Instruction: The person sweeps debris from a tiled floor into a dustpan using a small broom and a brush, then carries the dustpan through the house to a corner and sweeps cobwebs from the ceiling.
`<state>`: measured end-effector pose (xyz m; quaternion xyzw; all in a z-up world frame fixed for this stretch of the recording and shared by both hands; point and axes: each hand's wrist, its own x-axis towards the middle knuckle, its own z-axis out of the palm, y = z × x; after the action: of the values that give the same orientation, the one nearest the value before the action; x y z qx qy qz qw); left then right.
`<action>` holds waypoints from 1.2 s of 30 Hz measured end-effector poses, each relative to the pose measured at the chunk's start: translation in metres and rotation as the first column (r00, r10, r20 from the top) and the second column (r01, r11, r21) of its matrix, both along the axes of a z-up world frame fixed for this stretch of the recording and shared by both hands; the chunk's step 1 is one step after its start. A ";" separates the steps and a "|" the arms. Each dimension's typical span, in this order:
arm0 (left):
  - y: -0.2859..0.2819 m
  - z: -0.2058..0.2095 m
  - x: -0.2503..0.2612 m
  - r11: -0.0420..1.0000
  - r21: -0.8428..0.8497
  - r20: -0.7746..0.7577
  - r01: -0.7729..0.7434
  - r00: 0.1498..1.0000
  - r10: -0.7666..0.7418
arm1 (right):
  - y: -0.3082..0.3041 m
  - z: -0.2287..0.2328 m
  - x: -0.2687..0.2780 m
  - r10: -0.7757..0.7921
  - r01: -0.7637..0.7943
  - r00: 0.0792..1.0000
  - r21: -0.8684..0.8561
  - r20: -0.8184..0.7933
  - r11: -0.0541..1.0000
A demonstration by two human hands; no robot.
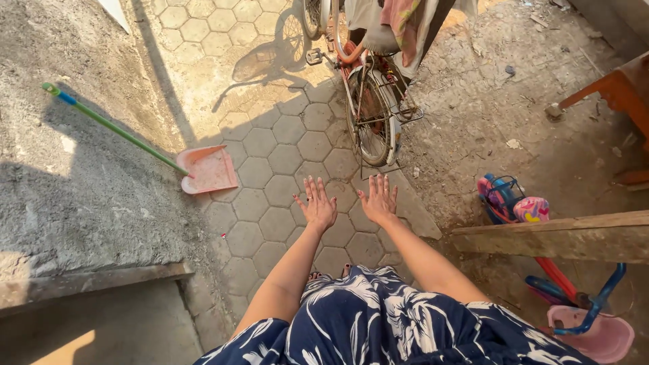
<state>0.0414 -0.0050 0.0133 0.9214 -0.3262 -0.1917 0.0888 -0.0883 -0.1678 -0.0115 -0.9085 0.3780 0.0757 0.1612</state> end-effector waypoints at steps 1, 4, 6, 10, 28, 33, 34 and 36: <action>0.003 -0.002 0.000 1.000 0.001 0.009 -0.023 1.000 0.023 | 0.000 0.000 0.002 0.025 -0.025 1.000 0.001 0.001 1.000; 0.016 -0.011 -0.002 0.997 0.009 0.047 -0.081 0.996 0.080 | 0.003 -0.002 0.010 0.088 -0.088 0.996 0.011 0.005 0.996; 0.024 -0.015 -0.003 0.995 0.014 0.089 -0.099 0.991 0.097 | 0.006 -0.002 0.016 0.109 -0.109 0.994 0.018 0.012 0.994; 0.037 -0.017 -0.004 0.987 0.009 0.079 -0.162 0.984 0.161 | 0.012 -0.003 0.026 0.189 -0.189 0.982 0.004 -0.001 0.982; 0.089 -0.006 0.031 0.939 0.019 0.101 -0.343 0.935 0.340 | 0.072 -0.002 0.104 0.415 -0.415 0.908 -0.016 0.060 0.910; 0.090 -0.011 0.068 0.948 0.028 0.132 -0.316 0.942 0.310 | 0.068 0.000 0.140 0.408 -0.407 0.910 -0.024 0.077 0.913; 0.091 -0.012 0.077 0.949 0.031 0.127 -0.312 0.943 0.306 | 0.068 -0.001 0.148 0.394 -0.394 0.916 -0.019 0.077 0.919; 0.089 -0.010 0.101 0.951 0.030 0.120 -0.308 0.946 0.302 | 0.065 -0.001 0.170 0.369 -0.369 0.926 -0.016 0.080 0.929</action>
<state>0.1427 0.0842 0.0036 0.9720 -0.1795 -0.1307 0.0766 0.0819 -0.1024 -0.0122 -0.9657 0.1937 0.0674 0.1594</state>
